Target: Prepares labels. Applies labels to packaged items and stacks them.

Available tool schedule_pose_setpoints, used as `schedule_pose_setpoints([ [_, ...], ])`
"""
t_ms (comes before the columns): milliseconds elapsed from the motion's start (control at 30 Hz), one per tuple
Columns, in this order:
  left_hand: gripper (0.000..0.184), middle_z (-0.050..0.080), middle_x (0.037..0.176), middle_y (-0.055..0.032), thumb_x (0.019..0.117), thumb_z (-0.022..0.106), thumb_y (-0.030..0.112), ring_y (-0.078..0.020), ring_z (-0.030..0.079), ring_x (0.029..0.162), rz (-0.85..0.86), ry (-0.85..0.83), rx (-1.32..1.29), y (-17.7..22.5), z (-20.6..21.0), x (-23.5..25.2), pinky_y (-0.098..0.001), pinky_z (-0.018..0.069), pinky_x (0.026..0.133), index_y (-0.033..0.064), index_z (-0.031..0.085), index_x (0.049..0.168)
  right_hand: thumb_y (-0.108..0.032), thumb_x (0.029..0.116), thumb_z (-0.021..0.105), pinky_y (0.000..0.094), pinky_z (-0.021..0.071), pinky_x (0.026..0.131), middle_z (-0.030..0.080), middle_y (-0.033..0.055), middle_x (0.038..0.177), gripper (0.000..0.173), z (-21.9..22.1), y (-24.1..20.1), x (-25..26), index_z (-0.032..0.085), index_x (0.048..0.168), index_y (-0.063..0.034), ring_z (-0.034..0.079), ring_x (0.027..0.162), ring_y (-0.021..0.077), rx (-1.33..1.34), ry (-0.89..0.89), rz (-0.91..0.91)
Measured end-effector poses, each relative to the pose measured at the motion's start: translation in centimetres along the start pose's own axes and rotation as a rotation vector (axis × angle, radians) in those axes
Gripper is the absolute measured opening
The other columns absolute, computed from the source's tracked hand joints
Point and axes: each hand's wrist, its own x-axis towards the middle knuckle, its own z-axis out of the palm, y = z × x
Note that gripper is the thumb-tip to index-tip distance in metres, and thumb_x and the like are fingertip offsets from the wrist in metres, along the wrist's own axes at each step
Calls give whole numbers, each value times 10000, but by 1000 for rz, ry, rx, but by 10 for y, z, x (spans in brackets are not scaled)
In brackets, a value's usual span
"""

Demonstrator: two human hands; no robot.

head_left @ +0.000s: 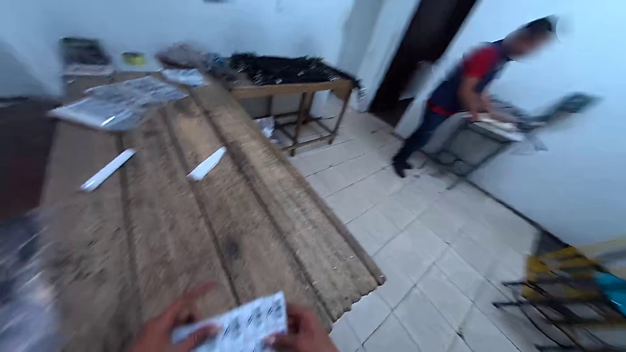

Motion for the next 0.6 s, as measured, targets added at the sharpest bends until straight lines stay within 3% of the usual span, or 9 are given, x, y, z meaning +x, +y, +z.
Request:
schedule_pose_setpoints([
  [33,854,741,1020,-63,830,831,204,-154,735,840,-125,129,-100,0,1,-16,-356,630,784,25,361,1520,-26,831,793,339,637,794,769,68,920,359,-2,0,3,664,1160,39,747,822,132,-3,36,14],
  [100,1008,717,1208,-36,740,861,163,-152,761,905,-201,336,-293,-6,15,-42,-324,661,754,98,242,1533,-29,827,799,346,648,778,771,78,913,407,-2,-5,11,635,1191,47,757,819,159,34,54,36],
  [167,834,708,1208,-53,779,838,91,-179,760,900,-213,459,-396,-7,27,-62,-338,664,757,100,359,1461,-12,819,795,359,655,768,774,103,924,498,2,-12,17,583,1262,68,764,815,192,41,15,64],
  [267,412,758,1006,-15,782,840,32,-122,736,809,-236,591,-337,-10,22,-74,-289,640,736,88,717,1171,3,800,795,372,659,753,776,137,906,681,12,-24,22,475,1398,57,771,791,231,51,-13,19],
  [367,463,748,910,17,746,895,118,-86,706,802,-317,657,-177,-12,17,-84,-261,609,751,158,762,1188,7,786,807,383,665,749,774,150,884,907,21,-36,25,342,1562,-44,772,772,256,45,9,-121],
  [433,297,698,877,40,729,899,208,-63,649,802,-312,769,-58,-15,18,-89,-249,555,735,172,806,1010,-71,763,849,352,656,778,768,98,901,980,23,-38,30,296,1571,-49,765,803,211,-48,-40,-288],
  [467,224,676,899,38,727,897,237,-66,639,838,-289,823,-35,-17,19,-92,-251,550,756,176,806,922,-181,775,866,331,632,835,757,60,966,931,22,-37,34,349,1536,-43,748,876,171,-153,-82,-382],
  [533,165,698,988,32,771,872,256,-86,667,948,-210,846,-96,-22,17,-98,-272,586,841,174,787,886,-329,861,805,309,569,879,722,4,1050,499,25,-33,42,631,1263,-90,683,972,107,-335,-134,-526],
  [600,150,742,924,23,836,828,179,-85,707,860,-168,827,-213,-19,15,-97,-262,607,791,123,748,950,-361,919,736,223,521,784,657,-62,909,212,31,-30,49,705,953,-154,614,863,25,-401,-102,-578],
])
